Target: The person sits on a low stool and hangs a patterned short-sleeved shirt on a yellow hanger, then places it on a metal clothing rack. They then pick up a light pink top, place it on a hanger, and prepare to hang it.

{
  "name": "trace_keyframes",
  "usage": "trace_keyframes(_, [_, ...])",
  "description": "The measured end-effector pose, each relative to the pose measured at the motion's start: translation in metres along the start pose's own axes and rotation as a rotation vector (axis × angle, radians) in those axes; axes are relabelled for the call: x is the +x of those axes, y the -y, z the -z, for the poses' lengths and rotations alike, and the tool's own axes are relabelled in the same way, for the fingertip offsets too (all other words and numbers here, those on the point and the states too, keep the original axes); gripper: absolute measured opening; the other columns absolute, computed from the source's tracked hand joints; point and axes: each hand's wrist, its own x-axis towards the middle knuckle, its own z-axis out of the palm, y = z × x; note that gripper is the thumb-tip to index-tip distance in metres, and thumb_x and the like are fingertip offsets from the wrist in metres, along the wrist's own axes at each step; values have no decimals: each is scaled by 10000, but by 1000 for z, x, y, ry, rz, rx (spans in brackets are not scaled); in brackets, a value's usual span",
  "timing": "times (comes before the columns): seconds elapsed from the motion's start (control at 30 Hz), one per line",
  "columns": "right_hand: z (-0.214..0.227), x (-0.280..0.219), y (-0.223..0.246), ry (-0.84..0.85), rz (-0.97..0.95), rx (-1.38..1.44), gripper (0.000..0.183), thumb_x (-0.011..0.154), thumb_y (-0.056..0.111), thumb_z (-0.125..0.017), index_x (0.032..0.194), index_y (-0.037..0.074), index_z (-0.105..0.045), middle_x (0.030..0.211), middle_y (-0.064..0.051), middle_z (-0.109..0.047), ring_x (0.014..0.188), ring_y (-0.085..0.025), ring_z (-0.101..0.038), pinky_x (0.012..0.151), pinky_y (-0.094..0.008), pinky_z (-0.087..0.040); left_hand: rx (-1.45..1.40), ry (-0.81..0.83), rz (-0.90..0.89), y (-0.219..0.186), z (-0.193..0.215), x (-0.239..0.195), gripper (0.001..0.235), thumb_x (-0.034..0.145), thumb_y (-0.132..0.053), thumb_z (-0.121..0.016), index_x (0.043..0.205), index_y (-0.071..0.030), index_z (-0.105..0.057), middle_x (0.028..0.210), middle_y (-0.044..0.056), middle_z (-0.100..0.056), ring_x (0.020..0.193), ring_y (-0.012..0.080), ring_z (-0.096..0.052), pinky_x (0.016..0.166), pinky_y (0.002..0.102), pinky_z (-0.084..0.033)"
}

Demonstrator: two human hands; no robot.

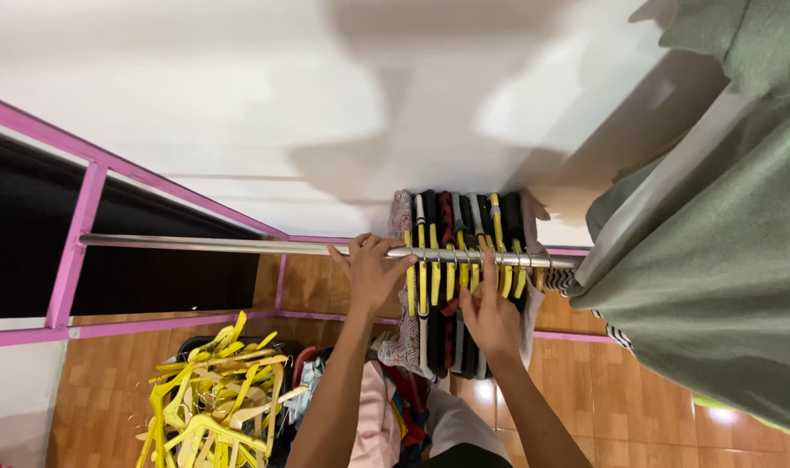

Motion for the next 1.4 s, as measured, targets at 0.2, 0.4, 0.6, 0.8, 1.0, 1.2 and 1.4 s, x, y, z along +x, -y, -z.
trace_keyframes(0.2, [5,7,-7,255,-159,184,971,888,133,-681,1648,255,-89,533,-52,-506,470,-198,-522,516,-348,-410,39,11,-12,4,-5,3,503,836,-644,-665,1067,-217,-795,1131,39,-691,1388,334,-406,1133,707,206])
trace_keyframes(0.4, [8,1,-17,-58,68,316,872,949,113,-641,1649,204,-129,582,-24,-494,514,-147,-491,530,-303,-423,40,-4,-44,4,-7,3,524,852,-666,-641,1075,-215,-791,1157,37,-688,1384,335,-406,1130,718,196])
trace_keyframes(0.6, [8,2,-32,169,-122,325,877,941,133,-613,1676,237,-146,559,-85,-463,507,-202,-465,569,-327,-431,95,15,-29,5,-7,1,522,847,-663,-640,1065,-212,-786,1102,32,-678,1380,323,-413,1139,729,172])
trace_keyframes(0.8, [13,-5,-30,5,-27,53,790,972,175,-620,1639,269,-208,621,-72,-564,528,-252,-566,563,-397,-469,91,33,-27,2,-5,1,508,859,-650,-627,1085,-223,-781,1112,25,-674,1380,318,-410,1134,739,165])
trace_keyframes(1.0, [8,1,-45,137,-53,364,967,877,140,-651,1658,205,-84,599,-74,-544,533,-262,-572,597,-388,-508,92,18,-49,4,-5,0,503,866,-644,-627,1096,-223,-778,1136,30,-671,1370,326,-410,1121,744,155])
trace_keyframes(1.2, [5,-6,-63,-4,-25,16,833,961,193,-657,1643,291,-190,625,-75,-593,523,-277,-594,572,-417,-498,118,37,-39,5,-6,0,489,871,-641,-634,1087,-225,-775,1120,12,-676,1388,322,-404,1126,749,160])
trace_keyframes(1.4, [14,1,-68,131,-127,-119,892,924,190,-661,1658,193,-154,613,-122,-640,555,-352,-632,545,-477,-483,127,-4,-79,12,-14,2,491,886,-625,-626,1107,-211,-772,1121,23,-662,1360,322,-423,1122,753,148])
